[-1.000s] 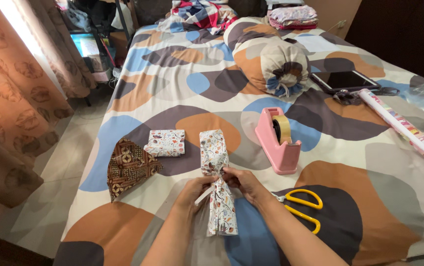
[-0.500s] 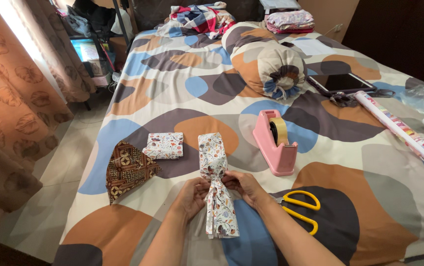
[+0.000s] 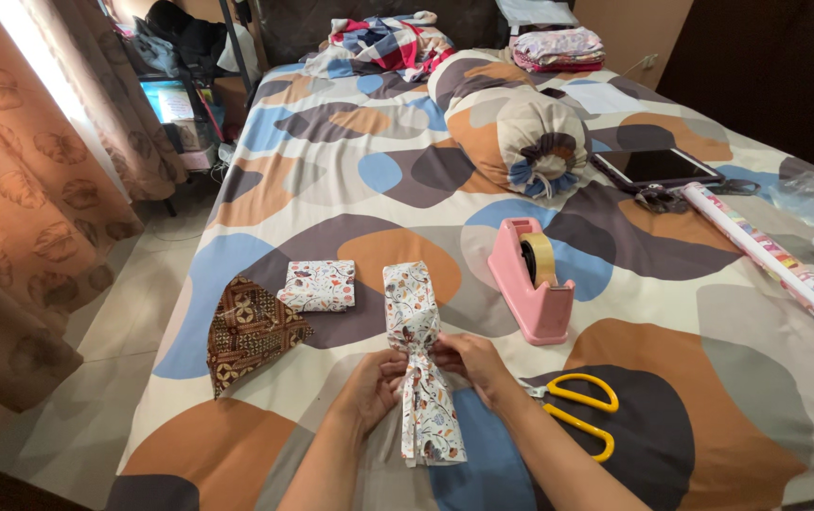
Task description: The person trims the excess wrapping paper from a gift using yellow scissors. They hold the wrapped item and cut the paper edges to create a neat finish.
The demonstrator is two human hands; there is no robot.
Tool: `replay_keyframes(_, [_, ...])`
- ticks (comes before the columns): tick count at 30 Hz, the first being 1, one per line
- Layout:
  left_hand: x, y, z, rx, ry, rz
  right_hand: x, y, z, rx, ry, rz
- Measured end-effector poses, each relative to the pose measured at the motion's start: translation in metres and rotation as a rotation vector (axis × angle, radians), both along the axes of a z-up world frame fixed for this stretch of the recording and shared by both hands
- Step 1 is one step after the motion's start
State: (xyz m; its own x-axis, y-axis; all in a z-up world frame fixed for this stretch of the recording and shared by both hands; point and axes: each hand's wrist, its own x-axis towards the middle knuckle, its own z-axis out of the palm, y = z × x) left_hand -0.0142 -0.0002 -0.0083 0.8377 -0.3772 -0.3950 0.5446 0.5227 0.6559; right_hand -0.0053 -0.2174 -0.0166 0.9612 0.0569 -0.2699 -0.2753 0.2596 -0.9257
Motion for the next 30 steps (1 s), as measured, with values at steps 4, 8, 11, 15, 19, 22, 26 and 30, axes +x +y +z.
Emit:
replay_keyframes(4, [-0.006, -0.001, 0.003, -0.036, 0.029, 0.062, -0.018, -0.005, 0.016, -0.206, -0.077, -0.042])
replay_keyframes(8, [-0.010, -0.005, 0.002, -0.019, 0.017, 0.091, -0.024, -0.009, 0.023, -0.367, -0.152, -0.081])
replay_keyframes(11, [-0.013, -0.013, 0.007, -0.001, -0.017, 0.077, -0.014, -0.007, 0.026, -0.464, -0.236, -0.017])
replay_keyframes(15, [-0.017, -0.017, 0.035, 0.226, -0.094, 0.121, -0.005, 0.003, 0.030, -0.413, -0.259, 0.088])
replay_keyframes(19, [-0.028, -0.022, 0.070, 0.714, -0.345, 0.241, -0.009, 0.002, 0.029, 0.040, -0.030, 0.207])
replay_keyframes(22, [-0.031, -0.028, 0.087, 0.955, -0.361, 0.243, -0.010, 0.003, 0.028, 0.399, 0.024, 0.335])
replay_keyframes(26, [-0.031, -0.032, 0.077, 0.879, -0.384, 0.194, -0.016, -0.013, 0.026, 0.434, 0.169, 0.400])
replay_keyframes(30, [-0.033, -0.032, 0.042, 0.555, -0.163, 0.121, -0.026, -0.036, 0.035, 0.122, 0.065, 0.423])
